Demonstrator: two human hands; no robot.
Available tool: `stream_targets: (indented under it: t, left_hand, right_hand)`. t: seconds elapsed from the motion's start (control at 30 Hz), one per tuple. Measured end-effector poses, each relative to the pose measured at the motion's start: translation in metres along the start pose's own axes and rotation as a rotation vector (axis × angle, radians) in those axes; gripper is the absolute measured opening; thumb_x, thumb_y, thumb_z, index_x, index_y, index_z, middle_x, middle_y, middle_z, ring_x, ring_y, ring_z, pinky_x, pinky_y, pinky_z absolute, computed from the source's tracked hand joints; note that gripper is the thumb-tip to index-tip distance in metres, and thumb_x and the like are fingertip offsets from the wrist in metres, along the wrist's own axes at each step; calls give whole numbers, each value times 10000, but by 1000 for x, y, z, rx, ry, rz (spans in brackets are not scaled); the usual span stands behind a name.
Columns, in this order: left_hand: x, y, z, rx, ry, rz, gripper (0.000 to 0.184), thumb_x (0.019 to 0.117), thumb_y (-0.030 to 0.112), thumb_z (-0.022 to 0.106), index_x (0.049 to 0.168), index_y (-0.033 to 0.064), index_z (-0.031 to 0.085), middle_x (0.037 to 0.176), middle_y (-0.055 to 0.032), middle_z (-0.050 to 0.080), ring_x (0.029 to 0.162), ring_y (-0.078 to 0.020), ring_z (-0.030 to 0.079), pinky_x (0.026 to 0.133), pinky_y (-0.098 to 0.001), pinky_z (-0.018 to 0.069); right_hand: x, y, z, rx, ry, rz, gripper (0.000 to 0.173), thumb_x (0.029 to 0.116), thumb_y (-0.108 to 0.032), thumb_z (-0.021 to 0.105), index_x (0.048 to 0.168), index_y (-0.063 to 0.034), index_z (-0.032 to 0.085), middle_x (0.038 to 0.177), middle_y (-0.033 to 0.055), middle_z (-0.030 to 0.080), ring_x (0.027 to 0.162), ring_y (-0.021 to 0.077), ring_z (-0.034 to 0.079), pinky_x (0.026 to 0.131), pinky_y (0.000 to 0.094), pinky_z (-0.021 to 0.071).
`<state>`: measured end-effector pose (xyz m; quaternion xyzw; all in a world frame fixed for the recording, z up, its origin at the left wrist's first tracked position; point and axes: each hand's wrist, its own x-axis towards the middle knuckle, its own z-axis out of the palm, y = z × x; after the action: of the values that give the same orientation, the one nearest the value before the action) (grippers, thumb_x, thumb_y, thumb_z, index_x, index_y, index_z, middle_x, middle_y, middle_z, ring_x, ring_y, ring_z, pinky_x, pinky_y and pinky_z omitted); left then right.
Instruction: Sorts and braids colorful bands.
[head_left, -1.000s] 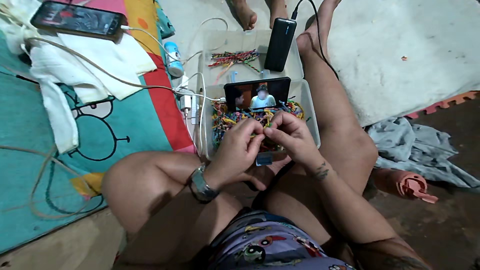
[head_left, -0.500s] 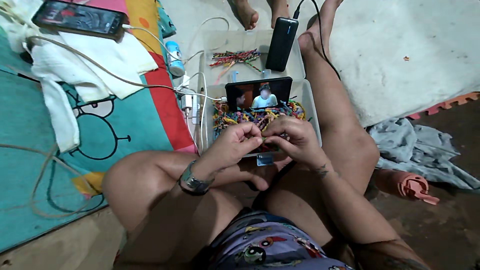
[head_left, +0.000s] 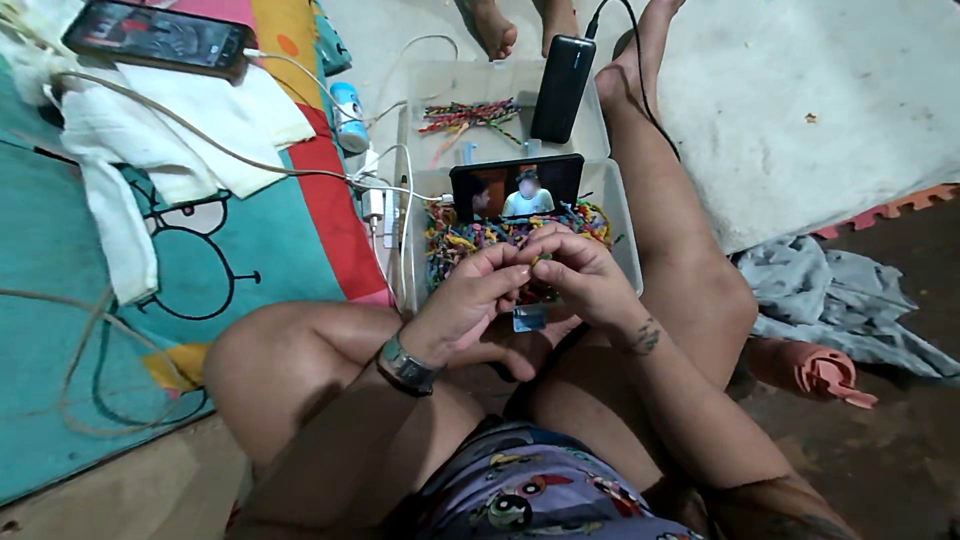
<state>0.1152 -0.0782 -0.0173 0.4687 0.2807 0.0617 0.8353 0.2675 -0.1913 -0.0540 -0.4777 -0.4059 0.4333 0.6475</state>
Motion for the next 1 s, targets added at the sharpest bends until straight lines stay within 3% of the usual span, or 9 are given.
stream_targets:
  t: [0.07, 0.13, 0.33, 0.43, 0.57, 0.63, 0.7, 0.77, 1.0]
  left_hand:
    - [2, -4, -4, -159, -66, -117, 157, 1019, 64, 505, 1035, 111, 654, 851, 1, 644, 705, -42, 603, 663, -174, 528]
    - [2, -6, -3, -152, -97, -92, 151, 1007, 42, 520, 1042, 94, 658, 846, -1, 639, 710, -47, 593, 678, -177, 522]
    - [-1, -13, 2, 596, 43, 512, 60, 912, 40, 709, 903, 59, 653, 920, -1, 593, 850, -43, 598, 744, -185, 547]
    - [-1, -18, 7, 855, 175, 667, 37, 898, 55, 682, 864, 42, 678, 879, -13, 570, 826, -27, 570, 712, -149, 508]
    - [-1, -10, 5, 687, 98, 393, 35, 953, 79, 686, 949, 46, 678, 918, -4, 637, 815, -22, 619, 726, -181, 548]
    - [-1, -6, 2, 466, 46, 227, 27, 976, 78, 665, 989, 55, 667, 890, 1, 669, 786, -44, 638, 722, -212, 557]
    - [-1, -3, -1, 229, -16, 98, 105, 995, 67, 625, 1085, 48, 677, 948, -18, 690, 824, -69, 649, 749, -221, 559]
    - [0, -1, -2, 75, -58, 8, 174, 1001, 61, 603, 1156, 48, 681, 986, -28, 709, 822, -67, 663, 735, -208, 566]
    - [2, -8, -1, 131, -43, 48, 75, 972, 11, 626, 995, 35, 693, 823, 1, 676, 721, -44, 630, 693, -188, 551]
  right_hand:
    - [1, 3, -2, 9, -26, -11, 97, 962, -202, 681, 987, -164, 767, 1198, -42, 654, 1058, 57, 627, 834, 221, 568]
    - [0, 4, -3, 75, -25, -20, 66, 936, -218, 721, 932, -172, 769, 1146, -44, 683, 1024, 55, 644, 817, 224, 575]
    - [0, 3, -3, 216, -5, -8, 65, 891, -198, 781, 854, -206, 727, 910, -71, 684, 838, 23, 652, 722, 202, 571]
    - [-1, 3, 1, 197, 34, -6, 108, 889, -140, 767, 829, -186, 689, 860, -60, 654, 779, 27, 639, 686, 203, 572]
    - [-2, 5, 9, 190, 146, 84, 152, 893, -98, 732, 814, -189, 638, 790, -57, 638, 688, 22, 610, 627, 198, 542]
    - [0, 5, 4, 144, 82, 113, 45, 949, -194, 693, 907, -190, 680, 902, -58, 672, 780, 26, 630, 682, 205, 549]
    - [1, 3, -2, 100, -31, 118, 188, 1022, -308, 591, 1037, -176, 725, 1101, -47, 674, 957, 51, 636, 790, 237, 556]
    - [1, 4, -4, 119, -102, 108, 223, 1021, -307, 586, 1063, -166, 754, 1254, -33, 649, 1103, 79, 621, 886, 269, 560]
    - [-2, 8, -1, 238, 1, 38, 73, 929, -222, 733, 867, -186, 740, 963, -58, 696, 849, 30, 653, 722, 213, 569]
